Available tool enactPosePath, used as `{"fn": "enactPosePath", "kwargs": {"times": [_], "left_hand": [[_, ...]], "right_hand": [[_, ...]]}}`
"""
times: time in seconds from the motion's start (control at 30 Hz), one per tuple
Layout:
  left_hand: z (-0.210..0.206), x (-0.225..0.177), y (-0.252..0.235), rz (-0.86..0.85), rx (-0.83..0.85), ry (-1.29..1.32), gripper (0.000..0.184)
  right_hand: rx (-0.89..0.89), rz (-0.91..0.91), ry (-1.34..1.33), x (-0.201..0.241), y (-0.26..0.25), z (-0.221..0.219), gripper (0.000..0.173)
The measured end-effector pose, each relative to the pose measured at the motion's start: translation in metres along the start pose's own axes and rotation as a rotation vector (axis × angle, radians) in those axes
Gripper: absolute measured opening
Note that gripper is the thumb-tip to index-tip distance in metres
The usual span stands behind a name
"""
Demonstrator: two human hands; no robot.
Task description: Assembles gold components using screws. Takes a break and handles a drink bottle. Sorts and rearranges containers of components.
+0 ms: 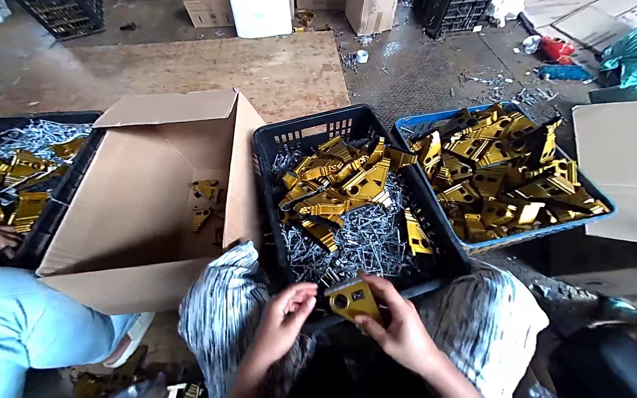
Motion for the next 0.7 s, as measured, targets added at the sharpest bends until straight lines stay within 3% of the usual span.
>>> {"fn": "enactPosePath", "kwargs": {"times": [0.07,0.1,0.17,0.23,0.33,0.4,0.47,0.57,0.7], "left_hand": [[0.003,-0.002,-0.002,-0.046,0.108,0.119,0.059],[0.0,-0.007,-0.002,-0.086,0.163,0.16,0.061],[-0.008,-0.014,-0.001,-0.143,0.176,0.189,0.046],[-0.019,-0.015,0.001,-0.204,0.13,0.195,0.041],[-0.042,-0.013,0.011,-0.257,0.084,0.169,0.048],[-0.056,-0.009,0.018,-0.248,0.023,0.197,0.059],[-0.068,-0.006,0.024,-0.197,-0.137,0.277,0.066],[-0.078,0.005,0.028,-0.097,-0.347,0.42,0.068],[-0.073,0.006,0.03,-0.14,-0.372,0.288,0.063]], "right_hand": [[0.138,0.175,0.138,0.019,-0.004,-0.018,0.053],[0.179,0.237,0.159,0.025,-0.005,-0.027,0.051],[0.164,0.251,0.159,0.028,-0.01,-0.034,0.053],[0.148,0.095,0.224,0.017,-0.011,-0.027,0.061],[0.299,-0.138,0.442,-0.002,0.003,-0.02,0.042],[0.305,-0.09,0.624,0.001,0.012,-0.019,0.041],[0.257,-0.01,0.772,0.005,0.017,-0.021,0.046],[0.228,0.003,0.855,0.005,0.019,-0.03,0.04],[0.213,0.02,0.879,0.003,0.021,-0.035,0.037]]}}
Point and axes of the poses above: each hand's wrist, its own y-axis away from the middle knuckle, its own z-axis out of the back of the hand, x = y × z, the point moved 6 cm from there along -y, towards the middle knuckle, and after that the axes turned 14 degrees about -y, right-handed, at the moved point
